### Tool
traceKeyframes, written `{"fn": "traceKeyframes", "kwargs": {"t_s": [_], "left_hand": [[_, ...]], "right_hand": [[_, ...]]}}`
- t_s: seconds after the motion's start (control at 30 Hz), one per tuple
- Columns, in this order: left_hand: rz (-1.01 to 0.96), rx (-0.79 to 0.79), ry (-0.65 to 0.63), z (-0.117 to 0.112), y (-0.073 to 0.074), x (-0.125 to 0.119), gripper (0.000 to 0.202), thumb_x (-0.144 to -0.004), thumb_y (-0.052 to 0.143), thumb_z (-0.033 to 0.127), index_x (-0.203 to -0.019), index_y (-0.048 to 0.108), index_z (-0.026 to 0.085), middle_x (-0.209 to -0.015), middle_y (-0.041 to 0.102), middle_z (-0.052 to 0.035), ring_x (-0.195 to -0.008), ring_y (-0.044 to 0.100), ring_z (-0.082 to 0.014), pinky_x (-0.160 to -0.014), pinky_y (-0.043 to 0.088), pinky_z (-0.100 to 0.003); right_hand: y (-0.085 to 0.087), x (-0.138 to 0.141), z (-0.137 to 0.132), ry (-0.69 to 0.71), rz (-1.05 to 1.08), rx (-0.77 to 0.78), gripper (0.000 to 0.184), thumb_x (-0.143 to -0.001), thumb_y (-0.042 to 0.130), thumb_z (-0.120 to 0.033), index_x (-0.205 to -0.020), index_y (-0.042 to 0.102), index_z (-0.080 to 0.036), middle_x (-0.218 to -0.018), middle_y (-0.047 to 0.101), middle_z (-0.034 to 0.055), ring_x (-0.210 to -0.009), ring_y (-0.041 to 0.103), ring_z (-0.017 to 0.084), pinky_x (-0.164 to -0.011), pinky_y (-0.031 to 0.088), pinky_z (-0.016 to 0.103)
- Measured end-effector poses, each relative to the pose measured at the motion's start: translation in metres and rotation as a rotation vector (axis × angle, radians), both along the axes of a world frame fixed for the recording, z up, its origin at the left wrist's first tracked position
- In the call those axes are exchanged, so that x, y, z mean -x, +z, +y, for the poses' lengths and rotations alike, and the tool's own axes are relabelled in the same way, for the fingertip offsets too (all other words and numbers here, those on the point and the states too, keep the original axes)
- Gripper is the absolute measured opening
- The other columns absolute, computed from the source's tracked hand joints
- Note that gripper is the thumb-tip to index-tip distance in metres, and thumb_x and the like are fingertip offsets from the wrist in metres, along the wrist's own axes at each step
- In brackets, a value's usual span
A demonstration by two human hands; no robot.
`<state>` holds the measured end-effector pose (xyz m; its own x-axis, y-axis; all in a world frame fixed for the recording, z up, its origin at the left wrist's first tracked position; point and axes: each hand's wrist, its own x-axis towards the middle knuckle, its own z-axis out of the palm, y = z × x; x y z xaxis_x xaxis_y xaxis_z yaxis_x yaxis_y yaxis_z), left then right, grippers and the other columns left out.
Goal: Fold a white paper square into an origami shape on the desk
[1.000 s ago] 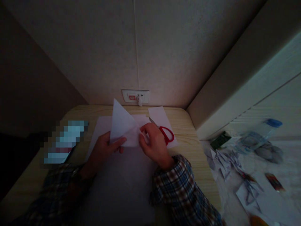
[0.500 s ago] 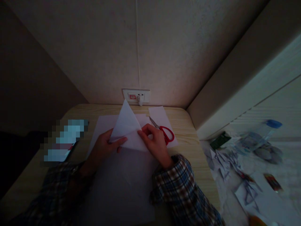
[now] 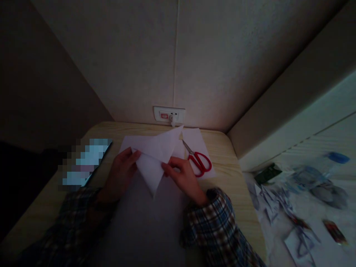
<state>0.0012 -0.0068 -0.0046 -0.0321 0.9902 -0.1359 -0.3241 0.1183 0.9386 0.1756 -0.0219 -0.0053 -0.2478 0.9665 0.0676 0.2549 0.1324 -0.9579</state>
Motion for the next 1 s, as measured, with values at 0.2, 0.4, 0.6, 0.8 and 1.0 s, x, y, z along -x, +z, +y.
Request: {"fn": "traceKeyframes", "kwargs": {"t_s": [0.2, 0.4, 0.6, 0.8, 1.0], "left_hand": [[-0.016, -0.069, 0.023, -0.0011, -0.0007, 0.0018, 0.021, -0.069, 0.066, 0.034, -0.065, 0.057, 0.016, -0.059, 0.052, 0.0043, -0.056, 0.046, -0.0078, -0.053, 0.037, -0.018], [0.124, -0.087, 0.061, -0.0009, 0.0011, 0.0045, 0.02, -0.068, 0.067, 0.035, -0.067, 0.061, 0.015, -0.065, 0.06, 0.0029, -0.06, 0.051, -0.01, -0.055, 0.038, -0.019], [0.207, -0.032, 0.073, 0.0002, 0.0052, 0.0062, 0.025, -0.068, 0.066, 0.034, -0.058, 0.055, 0.015, -0.055, 0.052, 0.005, -0.052, 0.046, -0.0078, -0.049, 0.035, -0.018], [0.206, 0.038, 0.096, 0.0003, 0.0054, 0.0062, 0.024, -0.066, 0.067, 0.036, -0.061, 0.058, 0.015, -0.056, 0.054, 0.0044, -0.051, 0.048, -0.0086, -0.048, 0.036, -0.018], [0.194, 0.03, 0.121, 0.0004, 0.0021, 0.0055, 0.024, -0.066, 0.068, 0.037, -0.066, 0.062, 0.015, -0.058, 0.057, 0.0034, -0.054, 0.052, -0.01, -0.049, 0.038, -0.019]], "right_hand": [[-0.0009, 0.0013, -0.002, -0.044, 0.033, -0.014, 0.032, -0.082, 0.054, -0.038, -0.056, 0.056, -0.018, -0.057, 0.059, -0.0006, -0.057, 0.056, 0.014, -0.056, 0.042, 0.025], [0.0004, 0.0011, -0.0023, -0.077, -0.068, -0.071, 0.033, -0.083, 0.053, -0.036, -0.055, 0.055, -0.018, -0.056, 0.059, -0.0008, -0.057, 0.055, 0.014, -0.056, 0.04, 0.025], [0.0046, 0.004, -0.004, -0.088, -0.169, -0.15, 0.033, -0.084, 0.051, -0.031, -0.054, 0.055, -0.019, -0.054, 0.059, -0.0013, -0.055, 0.054, 0.012, -0.055, 0.04, 0.023], [0.0068, 0.0059, -0.0046, -0.08, -0.209, -0.171, 0.029, -0.083, 0.053, -0.029, -0.057, 0.056, -0.018, -0.056, 0.06, -0.0013, -0.056, 0.056, 0.012, -0.057, 0.041, 0.021], [0.0077, 0.0074, -0.0059, -0.094, -0.206, -0.158, 0.029, -0.084, 0.053, -0.03, -0.058, 0.057, -0.018, -0.056, 0.06, -0.0009, -0.056, 0.056, 0.012, -0.058, 0.041, 0.022]]}}
